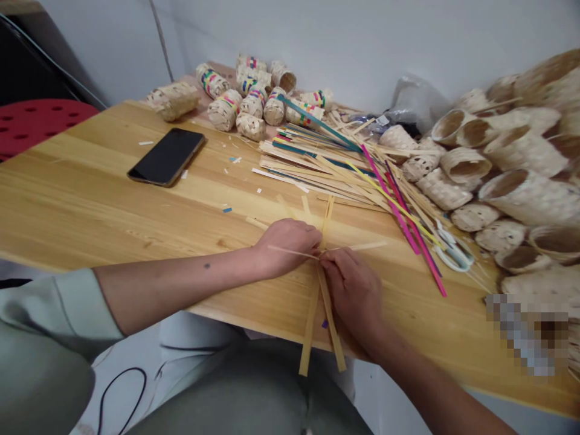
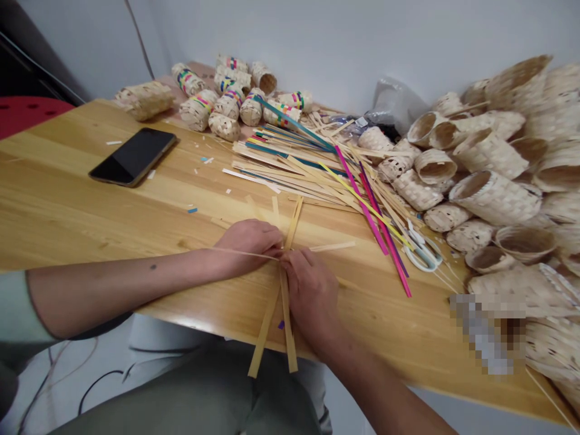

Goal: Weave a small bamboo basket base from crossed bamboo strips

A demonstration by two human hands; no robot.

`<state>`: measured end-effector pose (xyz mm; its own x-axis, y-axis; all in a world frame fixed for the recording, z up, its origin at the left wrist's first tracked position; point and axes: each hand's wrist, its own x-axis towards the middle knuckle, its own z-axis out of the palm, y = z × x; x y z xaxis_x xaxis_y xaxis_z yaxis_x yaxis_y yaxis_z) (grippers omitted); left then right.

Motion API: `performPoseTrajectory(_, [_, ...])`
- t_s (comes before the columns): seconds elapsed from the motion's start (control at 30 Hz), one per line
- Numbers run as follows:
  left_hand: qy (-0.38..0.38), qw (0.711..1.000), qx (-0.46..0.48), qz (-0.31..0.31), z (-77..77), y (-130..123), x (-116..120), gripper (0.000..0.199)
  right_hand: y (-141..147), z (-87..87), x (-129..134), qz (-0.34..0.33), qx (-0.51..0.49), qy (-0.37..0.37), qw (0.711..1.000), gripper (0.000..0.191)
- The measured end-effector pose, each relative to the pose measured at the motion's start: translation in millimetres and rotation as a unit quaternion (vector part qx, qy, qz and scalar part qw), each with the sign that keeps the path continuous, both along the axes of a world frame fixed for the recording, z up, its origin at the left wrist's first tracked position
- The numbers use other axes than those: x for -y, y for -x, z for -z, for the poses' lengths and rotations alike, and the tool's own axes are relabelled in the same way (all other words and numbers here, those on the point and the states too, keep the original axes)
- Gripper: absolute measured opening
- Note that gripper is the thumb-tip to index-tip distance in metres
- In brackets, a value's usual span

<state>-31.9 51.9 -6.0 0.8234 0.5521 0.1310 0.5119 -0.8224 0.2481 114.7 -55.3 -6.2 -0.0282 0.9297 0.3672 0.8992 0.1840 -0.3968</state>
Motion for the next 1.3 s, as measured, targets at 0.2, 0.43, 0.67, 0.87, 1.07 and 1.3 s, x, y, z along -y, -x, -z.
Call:
performPoseTrajectory(0.2, [-0.012, 0.999, -0.031, 0.001, -3.8, -2, 3, 0.022, -1, 0.4, -2, -0.014, 0.002, 0.010, 1.000, 0.023])
performPoseTrajectory(0.43, [0.049, 0.998, -0.005, 0.045, -12.4, 7, -4, 0.021, -2, 0.2, 0, -0.029, 0.013, 0.029, 0.999, 0.021])
performPoseTrajectory(0.67, [0.059, 0.993, -0.006, 0.100, -19.3, 16, -4, 0.020, -8, -0.4, 2, -0.062, 0.028, 0.002, 0.998, 0.011])
performPoseTrajectory(0.87, [0.055, 0.994, -0.008, 0.092, -17.0, 15, -4, 0.023, -21, -10.7, 13, -0.124, 0.017, 0.061, 0.990, 0.016])
performPoseTrajectory(1.07, [0.052, 0.995, -0.009, 0.082, -17.9, 15, -1, 0.023, -23, -4.7, 21, -0.094, -0.002, 0.061, 0.994, 0.020])
performPoseTrajectory(1.3, [0.036, 0.997, -0.008, 0.068, -16.1, 13, 3, 0.033, -25, -3.9, 25, -0.108, 0.045, 0.012, 0.993, 0.022])
